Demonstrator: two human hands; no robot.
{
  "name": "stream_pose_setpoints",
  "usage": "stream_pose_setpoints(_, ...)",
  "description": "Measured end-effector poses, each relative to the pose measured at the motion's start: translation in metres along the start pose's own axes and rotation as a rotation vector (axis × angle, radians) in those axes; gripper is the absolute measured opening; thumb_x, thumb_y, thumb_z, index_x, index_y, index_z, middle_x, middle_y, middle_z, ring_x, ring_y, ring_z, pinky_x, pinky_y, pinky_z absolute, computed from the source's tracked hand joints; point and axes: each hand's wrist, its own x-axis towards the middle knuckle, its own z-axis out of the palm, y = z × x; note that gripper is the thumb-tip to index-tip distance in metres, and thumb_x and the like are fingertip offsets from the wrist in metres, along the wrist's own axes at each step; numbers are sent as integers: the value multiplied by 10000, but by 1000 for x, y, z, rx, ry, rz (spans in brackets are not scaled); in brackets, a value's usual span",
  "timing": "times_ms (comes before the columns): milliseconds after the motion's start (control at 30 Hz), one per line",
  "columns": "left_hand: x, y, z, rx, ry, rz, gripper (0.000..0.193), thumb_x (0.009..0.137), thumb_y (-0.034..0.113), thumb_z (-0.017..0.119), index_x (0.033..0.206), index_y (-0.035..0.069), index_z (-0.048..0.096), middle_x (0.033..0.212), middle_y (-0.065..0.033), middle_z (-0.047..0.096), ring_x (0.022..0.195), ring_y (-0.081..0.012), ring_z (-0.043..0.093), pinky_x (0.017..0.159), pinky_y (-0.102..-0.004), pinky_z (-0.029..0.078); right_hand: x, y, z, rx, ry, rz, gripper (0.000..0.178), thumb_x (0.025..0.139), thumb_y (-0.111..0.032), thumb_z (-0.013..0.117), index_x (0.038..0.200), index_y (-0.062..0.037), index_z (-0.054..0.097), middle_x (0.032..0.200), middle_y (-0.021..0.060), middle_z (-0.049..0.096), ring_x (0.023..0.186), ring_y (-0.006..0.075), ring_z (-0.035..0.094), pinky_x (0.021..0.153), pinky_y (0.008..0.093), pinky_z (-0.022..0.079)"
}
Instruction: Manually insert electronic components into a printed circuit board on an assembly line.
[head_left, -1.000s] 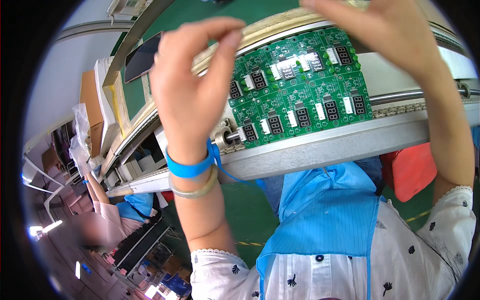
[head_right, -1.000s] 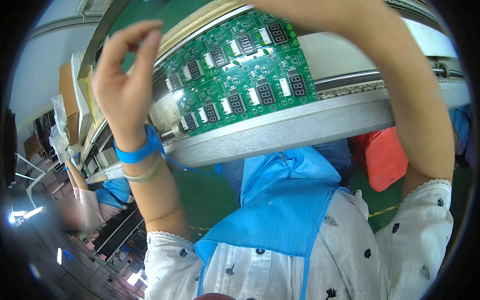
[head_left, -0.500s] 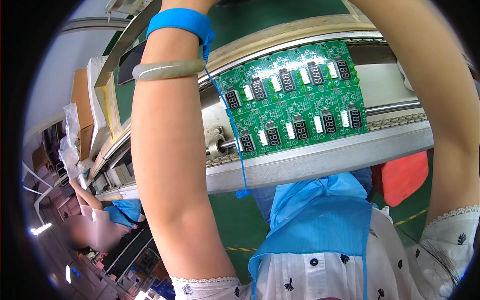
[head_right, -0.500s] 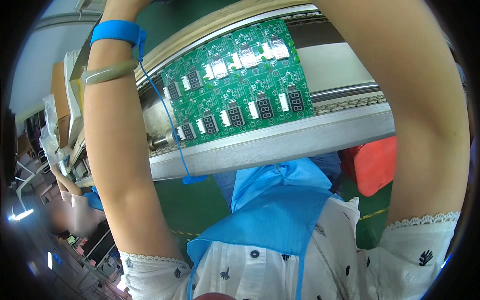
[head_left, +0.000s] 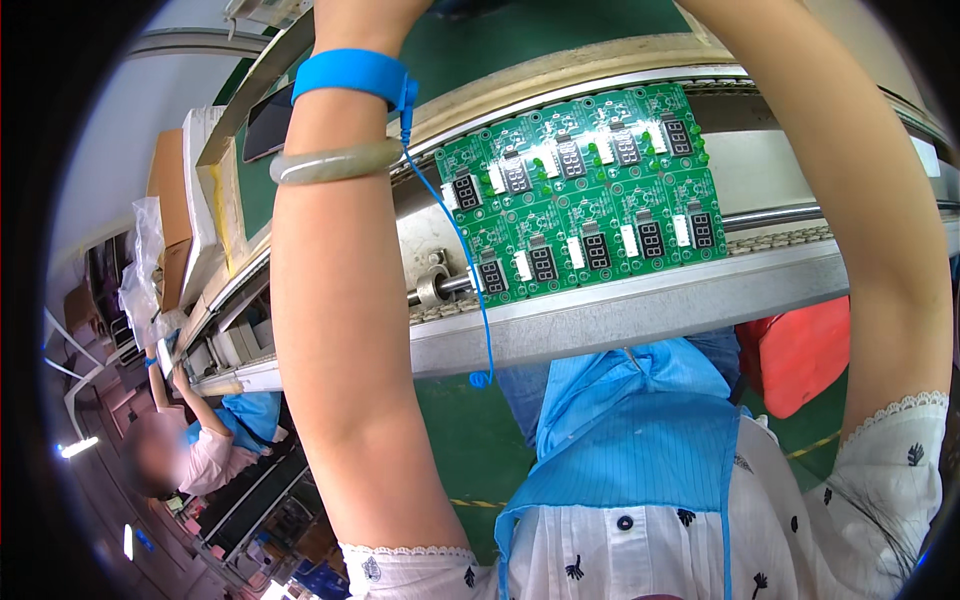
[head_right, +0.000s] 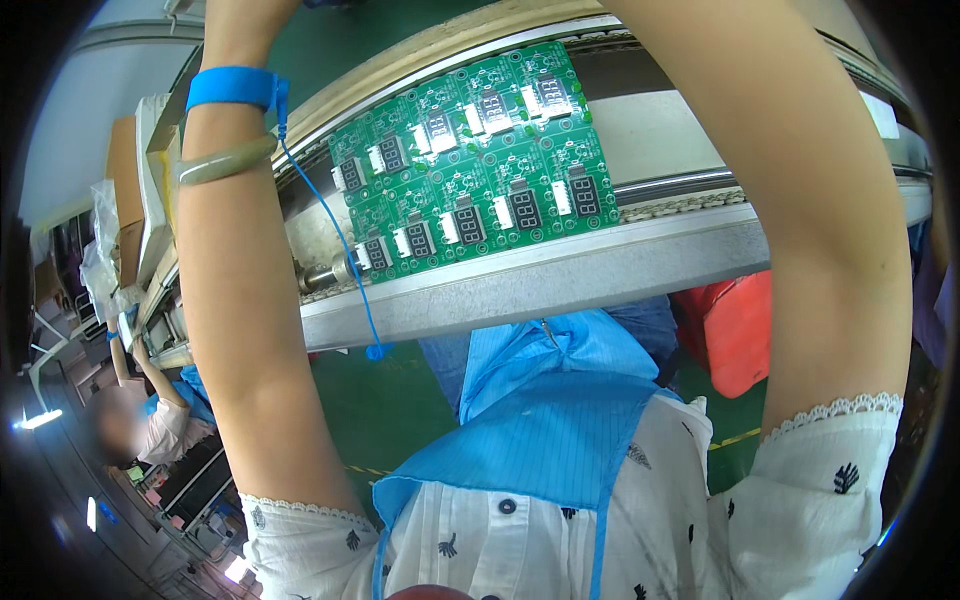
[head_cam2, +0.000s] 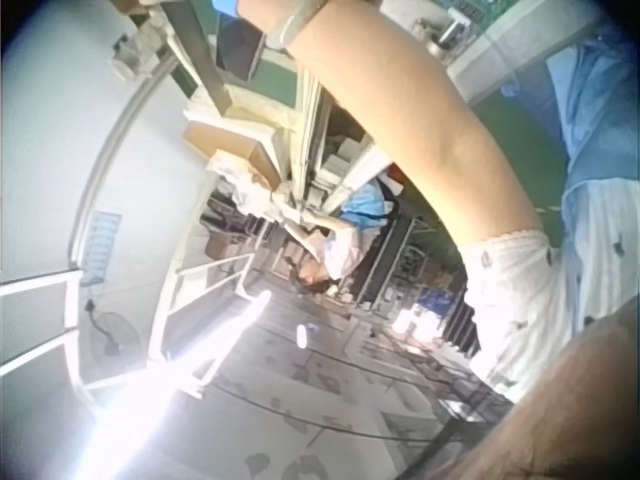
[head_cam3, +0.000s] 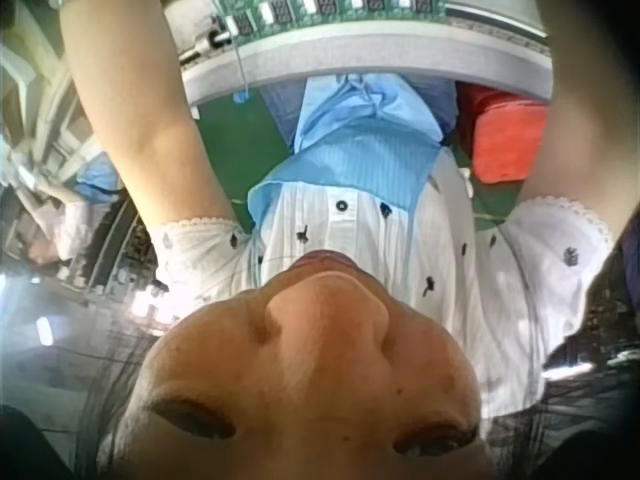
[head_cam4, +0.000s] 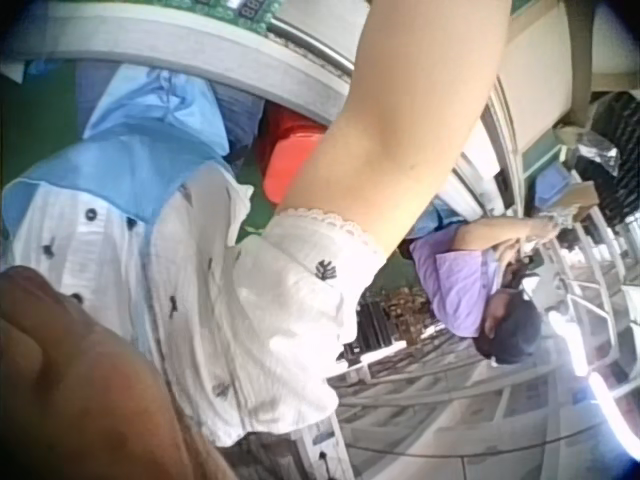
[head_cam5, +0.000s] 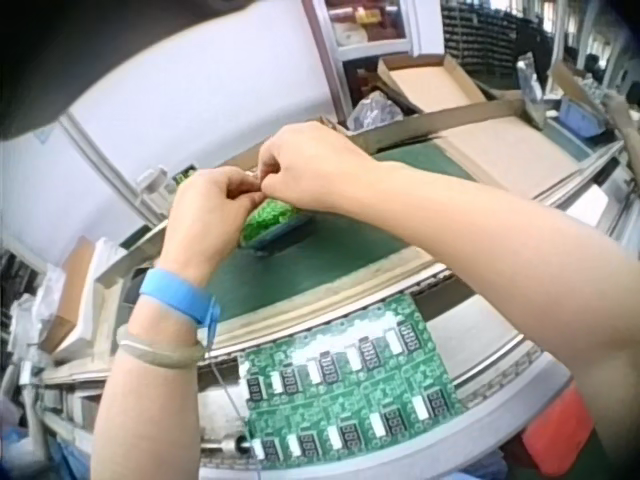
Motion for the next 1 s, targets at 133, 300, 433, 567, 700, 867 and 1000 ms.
stream_pose_setpoints(133,-17,5,-16,-346,9,-89,167,863,62,755,1007,-22,765,875,-124,766,783,-173,710,700,-284,545,-24,-6,-23,260,87,-25,248,818,-164,675,960,20,761,848,176,742,764,273,710,726,376,557)
stream_pose_setpoints(300,-81,26,-46,-576,-67,-332,177,906,66,742,1074,20,766,905,-113,761,798,-129,686,728,-241,535,-86,4,-40,418,21,448,205,867,-102,678,987,50,744,788,78,709,702,118,632,645,268,507)
stream_pose_setpoints(433,-131,23,-53,-828,-115,-433,191,916,66,743,1085,-20,766,975,-86,772,930,-117,706,842,-222,537,-135,17,-60,582,-102,306,225,947,-93,688,1161,-24,684,998,50,706,1010,161,664,931,309,496)
stream_pose_setpoints(567,-170,25,-56,-1001,-171,-561,195,928,20,715,1114,-28,747,1041,-112,758,973,-154,719,900,-259,547,-177,23,-67,698,-159,446,272,993,-155,655,1231,-23,668,1122,50,705,1089,126,659,1007,276,467)
stream_pose_setpoints(700,-184,29,-56,-1034,-187,-611,223,927,10,710,1145,-35,725,1029,-110,754,980,-158,718,904,-264,547,-193,38,-59,742,-121,494,260,999,-142,647,1230,-26,676,1118,37,704,1079,111,656,998,255,456)
stream_pose_setpoints(867,-195,27,-56,-1026,-186,-609,227,924,4,711,1145,-44,708,1016,-105,750,980,-158,719,898,-263,550,-190,38,-54,751,-99,502,262,999,-143,651,1236,-34,678,1108,30,707,1082,103,648,997,253,449)
stream_pose_setpoints(1000,-200,29,-55,-982,-148,-586,182,910,7,732,1087,-32,729,1004,-78,748,922,-119,689,845,-234,533,-190,38,-59,738,-91,485,267,1001,-149,651,1243,-38,677,1111,33,709,1093,101,639,996,253,446)
